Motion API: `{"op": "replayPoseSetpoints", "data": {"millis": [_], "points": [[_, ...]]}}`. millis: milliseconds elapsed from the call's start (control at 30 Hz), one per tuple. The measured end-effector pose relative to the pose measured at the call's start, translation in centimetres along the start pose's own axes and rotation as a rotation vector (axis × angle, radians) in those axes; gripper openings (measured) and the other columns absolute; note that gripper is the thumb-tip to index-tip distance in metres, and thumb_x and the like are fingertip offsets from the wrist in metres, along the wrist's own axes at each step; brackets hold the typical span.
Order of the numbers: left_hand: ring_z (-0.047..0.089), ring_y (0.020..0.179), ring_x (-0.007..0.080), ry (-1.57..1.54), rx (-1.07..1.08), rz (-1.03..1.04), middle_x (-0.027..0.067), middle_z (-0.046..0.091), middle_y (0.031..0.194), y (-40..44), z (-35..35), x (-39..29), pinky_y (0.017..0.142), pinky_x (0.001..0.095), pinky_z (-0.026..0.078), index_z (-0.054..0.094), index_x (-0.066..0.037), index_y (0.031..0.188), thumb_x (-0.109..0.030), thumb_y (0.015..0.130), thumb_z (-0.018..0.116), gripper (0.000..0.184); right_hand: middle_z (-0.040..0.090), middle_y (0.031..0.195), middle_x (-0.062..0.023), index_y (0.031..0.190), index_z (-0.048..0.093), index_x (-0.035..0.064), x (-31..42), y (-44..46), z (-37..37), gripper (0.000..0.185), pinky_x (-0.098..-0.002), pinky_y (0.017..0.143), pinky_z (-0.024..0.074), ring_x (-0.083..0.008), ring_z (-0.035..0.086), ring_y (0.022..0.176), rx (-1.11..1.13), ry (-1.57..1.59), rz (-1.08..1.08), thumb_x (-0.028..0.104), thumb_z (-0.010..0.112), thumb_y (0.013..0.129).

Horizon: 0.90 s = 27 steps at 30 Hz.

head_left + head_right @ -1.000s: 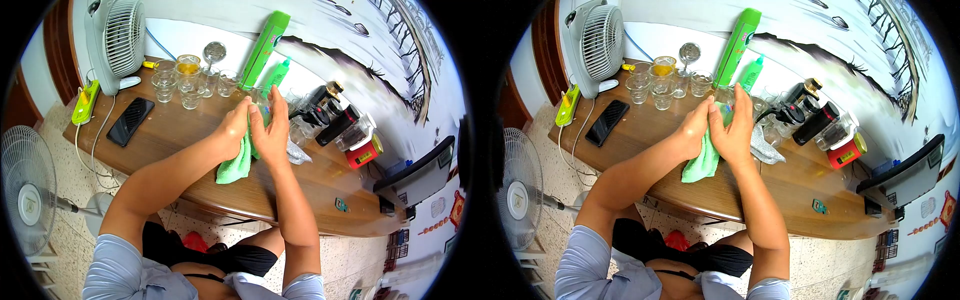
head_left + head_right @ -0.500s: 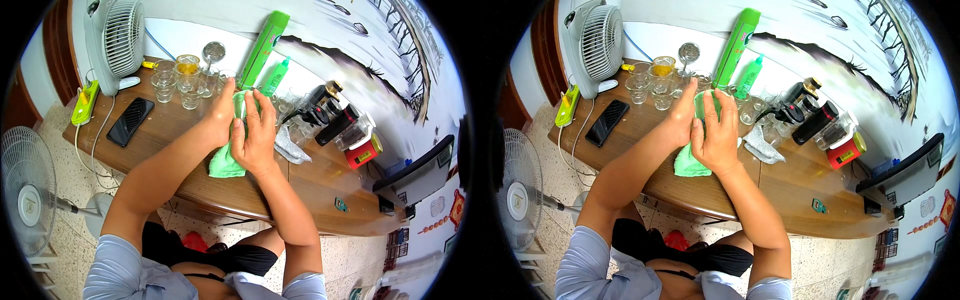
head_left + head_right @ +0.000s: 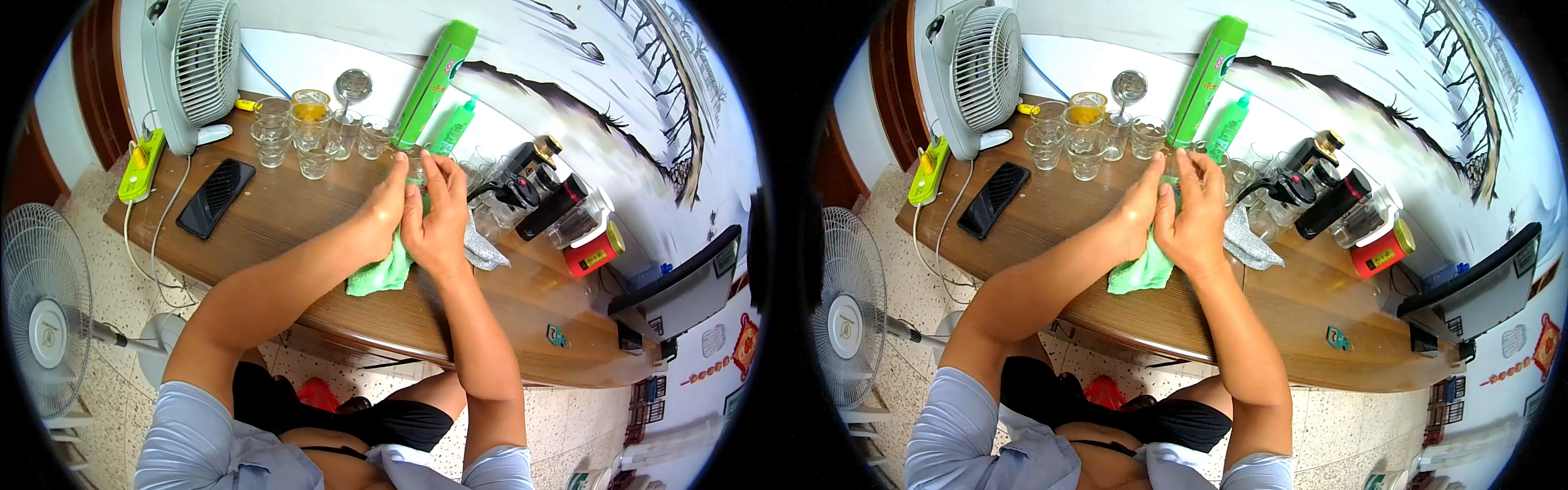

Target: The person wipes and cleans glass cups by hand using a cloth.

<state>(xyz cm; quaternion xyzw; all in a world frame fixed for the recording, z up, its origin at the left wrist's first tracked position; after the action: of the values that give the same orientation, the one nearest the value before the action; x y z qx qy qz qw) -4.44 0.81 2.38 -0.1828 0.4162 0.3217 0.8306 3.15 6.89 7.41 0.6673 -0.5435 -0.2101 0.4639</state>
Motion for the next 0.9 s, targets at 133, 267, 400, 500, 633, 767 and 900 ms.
{"op": "replayPoseSetpoints", "data": {"millis": [133, 267, 400, 500, 633, 767, 900], "points": [[0.063, 0.126, 0.0284, -0.179, 0.018, 0.002, 0.0176, 0.063, 0.137, -0.1, -0.5, -2.8, 0.109, 0.0443, 0.053, 0.055, -0.005, 0.145, -0.068, 0.11, 0.028, 0.077, 0.055, 0.131, -0.0303, 0.135, 0.062, -0.0085, 0.8, -0.4, 0.8, 0.047, -0.049, 0.104, 0.0493, -0.0455, 0.058, 0.12, 0.005, 0.053, -0.126, 0.006, 0.066, 0.09], [0.066, 0.123, 0.0303, -0.225, 0.112, -0.003, 0.0202, 0.065, 0.132, 0.5, -1.5, -4.1, 0.109, 0.0456, 0.053, 0.06, 0.002, 0.134, -0.068, 0.109, 0.029, 0.08, 0.054, 0.131, -0.0297, 0.135, 0.063, -0.0051, 2.2, -0.6, 0.8, 0.051, -0.0525, 0.105, 0.0473, -0.046, 0.056, 0.121, 0.004, -0.004, -0.225, 0.006, 0.068, 0.086], [0.063, 0.125, 0.0276, -0.189, 0.001, 0.0, 0.0171, 0.064, 0.133, -0.7, -0.4, -4.1, 0.11, 0.0449, 0.051, 0.059, -0.003, 0.137, -0.069, 0.108, 0.036, 0.076, 0.053, 0.132, -0.0298, 0.138, 0.062, -0.0031, 1.9, -0.6, 0.7, 0.054, -0.054, 0.106, 0.0454, -0.0466, 0.054, 0.122, -0.01, -0.071, -0.241, 0.005, 0.067, 0.085], [0.061, 0.128, 0.0248, -0.106, 0.032, 0.019, 0.0147, 0.06, 0.138, -0.9, 0.1, -2.8, 0.109, 0.0427, 0.051, 0.053, -0.009, 0.145, -0.069, 0.109, 0.033, 0.073, 0.052, 0.131, -0.03, 0.14, 0.061, -0.002, 1.2, -0.5, 0.6, 0.055, -0.054, 0.105, 0.0445, -0.0466, 0.053, 0.121, -0.036, -0.146, -0.22, 0.004, 0.066, 0.085], [0.06, 0.13, 0.0247, -0.016, 0.088, 0.085, 0.0164, 0.057, 0.144, 0.2, 1.1, -1.0, 0.109, 0.0401, 0.051, 0.049, -0.009, 0.15, -0.069, 0.109, 0.03, 0.075, 0.052, 0.131, -0.0305, 0.139, 0.062, -0.0021, -0.1, -0.1, -0.3, 0.053, -0.0545, 0.104, 0.0445, -0.0464, 0.052, 0.12, -0.069, -0.196, -0.162, 0.004, 0.066, 0.086], [0.06, 0.13, 0.0239, -0.004, 0.017, 0.065, 0.0162, 0.058, 0.144, -1.3, 2.1, -1.6, 0.11, 0.0405, 0.051, 0.05, -0.011, 0.149, -0.069, 0.109, 0.031, 0.073, 0.052, 0.132, -0.0311, 0.138, 0.062, -0.0028, -0.7, 0.0, -0.2, 0.051, -0.0538, 0.104, 0.0455, -0.0463, 0.053, 0.122, -0.036, -0.142, -0.123, 0.004, 0.065, 0.088], [0.062, 0.127, 0.0243, -0.083, 0.03, 0.046, 0.0156, 0.061, 0.138, -1.1, 0.7, -3.2, 0.109, 0.0422, 0.052, 0.054, -0.004, 0.143, -0.068, 0.11, 0.029, 0.077, 0.052, 0.132, -0.0296, 0.138, 0.063, -0.0024, 0.8, -0.4, 0.3, 0.05, -0.0508, 0.105, 0.0471, -0.0452, 0.055, 0.122, 0.019, -0.08, -0.183, 0.003, 0.066, 0.088]]}}
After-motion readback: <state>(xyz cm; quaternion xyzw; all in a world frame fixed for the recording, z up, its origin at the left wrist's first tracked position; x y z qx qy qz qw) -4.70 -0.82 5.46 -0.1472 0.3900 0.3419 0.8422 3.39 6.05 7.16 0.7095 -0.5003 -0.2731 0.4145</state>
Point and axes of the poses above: each hand's wrist, its own y-axis towards the middle knuckle, its own z-axis out of the palm, x = y × z, the point moved 4 cm from there along y, towards the middle knuckle
